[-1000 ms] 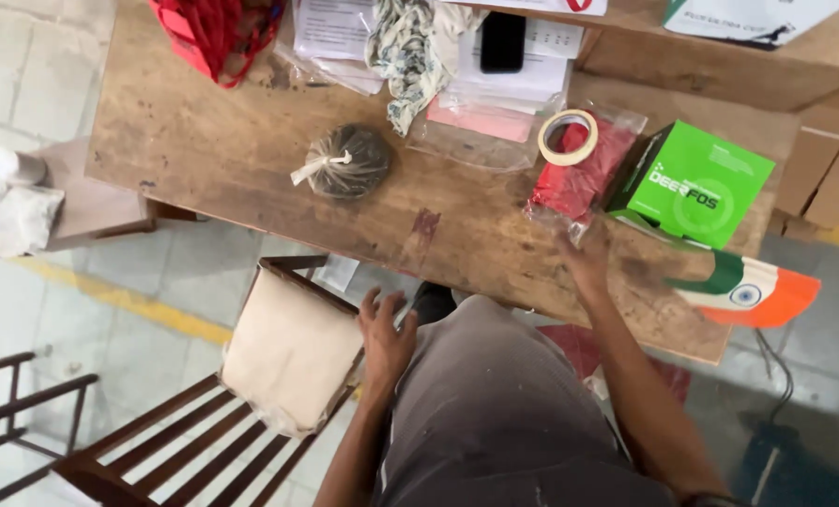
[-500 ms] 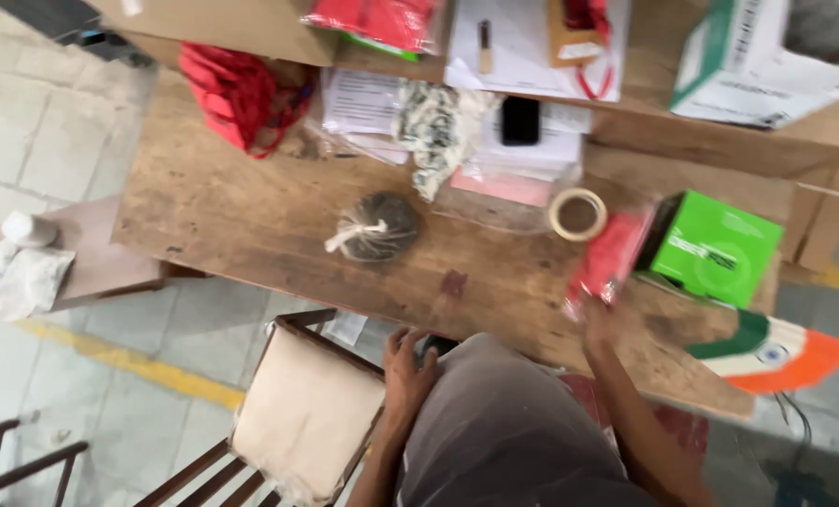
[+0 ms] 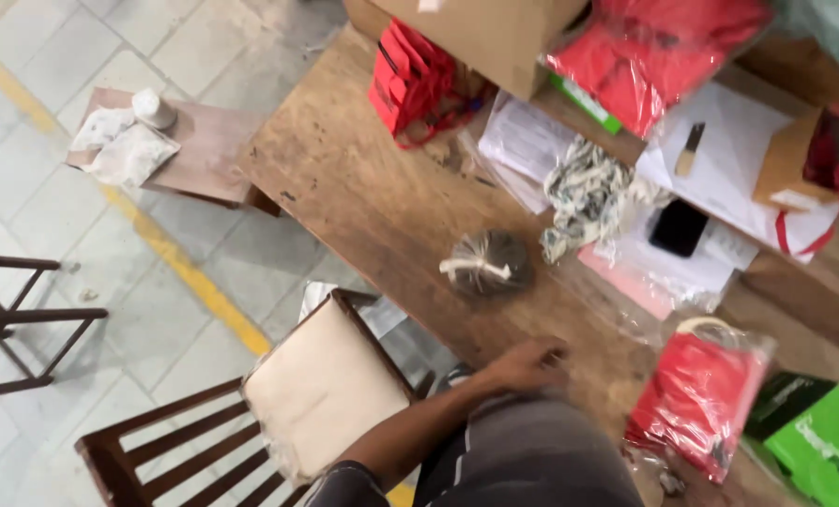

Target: Sorting through various hardware components like washers and packing them into bags and boxes on a workbench.

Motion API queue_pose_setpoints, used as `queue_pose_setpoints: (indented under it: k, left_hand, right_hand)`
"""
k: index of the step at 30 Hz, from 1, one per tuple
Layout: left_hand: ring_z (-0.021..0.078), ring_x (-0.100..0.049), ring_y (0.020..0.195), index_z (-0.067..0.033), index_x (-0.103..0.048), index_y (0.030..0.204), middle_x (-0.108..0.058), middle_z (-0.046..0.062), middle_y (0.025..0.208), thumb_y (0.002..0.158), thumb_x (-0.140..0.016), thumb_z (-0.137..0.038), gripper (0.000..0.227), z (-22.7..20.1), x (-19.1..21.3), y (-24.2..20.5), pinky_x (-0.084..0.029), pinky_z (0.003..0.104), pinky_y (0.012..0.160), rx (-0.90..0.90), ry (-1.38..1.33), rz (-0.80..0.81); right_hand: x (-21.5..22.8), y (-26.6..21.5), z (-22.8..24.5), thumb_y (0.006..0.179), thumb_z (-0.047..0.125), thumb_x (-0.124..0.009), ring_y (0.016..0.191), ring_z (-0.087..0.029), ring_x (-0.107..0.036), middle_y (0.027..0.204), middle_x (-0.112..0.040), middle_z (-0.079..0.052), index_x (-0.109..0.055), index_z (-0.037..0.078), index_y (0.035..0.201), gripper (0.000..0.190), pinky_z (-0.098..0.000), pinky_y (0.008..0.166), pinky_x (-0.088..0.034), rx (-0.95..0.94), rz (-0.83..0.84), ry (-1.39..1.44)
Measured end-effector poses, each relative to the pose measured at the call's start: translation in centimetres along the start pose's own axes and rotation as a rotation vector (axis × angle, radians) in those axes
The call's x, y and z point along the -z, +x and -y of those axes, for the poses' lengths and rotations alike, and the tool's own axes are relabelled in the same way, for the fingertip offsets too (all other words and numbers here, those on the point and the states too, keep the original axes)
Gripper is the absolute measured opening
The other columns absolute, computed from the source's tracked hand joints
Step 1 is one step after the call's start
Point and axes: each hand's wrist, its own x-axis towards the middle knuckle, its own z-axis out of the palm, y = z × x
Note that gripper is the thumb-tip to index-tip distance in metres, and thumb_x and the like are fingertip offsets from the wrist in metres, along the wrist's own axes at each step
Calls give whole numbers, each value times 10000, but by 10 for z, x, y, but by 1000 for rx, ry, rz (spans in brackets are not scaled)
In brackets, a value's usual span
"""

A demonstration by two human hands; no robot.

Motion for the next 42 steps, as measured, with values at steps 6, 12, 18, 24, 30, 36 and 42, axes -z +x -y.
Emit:
queue_pose_setpoints:
  k: [6,12,18,24,30,36,42]
  left_hand:
    - [294,-646,981,39,-448,1510,-626,213,1238,938,-712,-353,742,-132,28,16,-527,538,689,124,-851,96]
    - [189,-626,1131,-33,-366,1579,-619,139,1310,943,-724,-226,755,-170,101,27,-563,381,949,-222,-595,-221]
    - [139,-571,1217,-61,-345,1598,-570,47,1421,1051,-579,-241,622,-176,139,34,-536,329,955,-331,-894,-158]
    - [167,-624,1162,-14,-525,1441,-670,104,1315,1046,-606,-261,472,-132,138,27,-504,319,986,-185,-711,-220]
    - [167,-646,1077,-50,-599,1348,-689,76,1176,992,-663,-239,408,-82,131,6,-531,324,951,-34,-684,-316]
    - [130,-666,1057,-79,-620,1300,-711,35,1146,975,-661,-236,363,-57,137,-7,-533,300,925,85,-577,-363]
    - [322,-657,1130,-94,-656,1272,-694,125,1191,899,-747,-190,396,-14,132,3,-522,419,954,30,7,-616]
  right_hand:
    - [-165,-34,132,790,-47,-691,907,-255,-675,1136,-686,-122,-544,20,1390,622,-417,643,-572,28,-62,64]
    - [-235,16,214,917,122,-694,1039,-154,-656,1201,-693,-64,-557,-6,1373,494,-328,831,-570,133,135,-115]
    - [-300,85,334,926,131,-737,1101,-142,-669,1226,-713,-31,-630,54,1311,407,-271,845,-554,257,28,-15]
    - [-389,237,408,1041,-8,-703,1138,-239,-702,1274,-674,-140,-573,-33,1346,332,-458,941,-632,465,387,258]
    - [-414,286,415,944,18,-718,974,-259,-713,1199,-660,-129,-498,16,1300,418,-499,723,-626,240,416,-62]
    - [-391,220,417,1005,150,-800,795,-191,-667,983,-662,-113,-456,-80,1389,565,-412,698,-583,874,94,-626]
    - [-290,117,267,1157,161,-660,708,-140,-591,821,-618,-65,-574,-18,1070,218,-321,656,-459,1004,-85,-806]
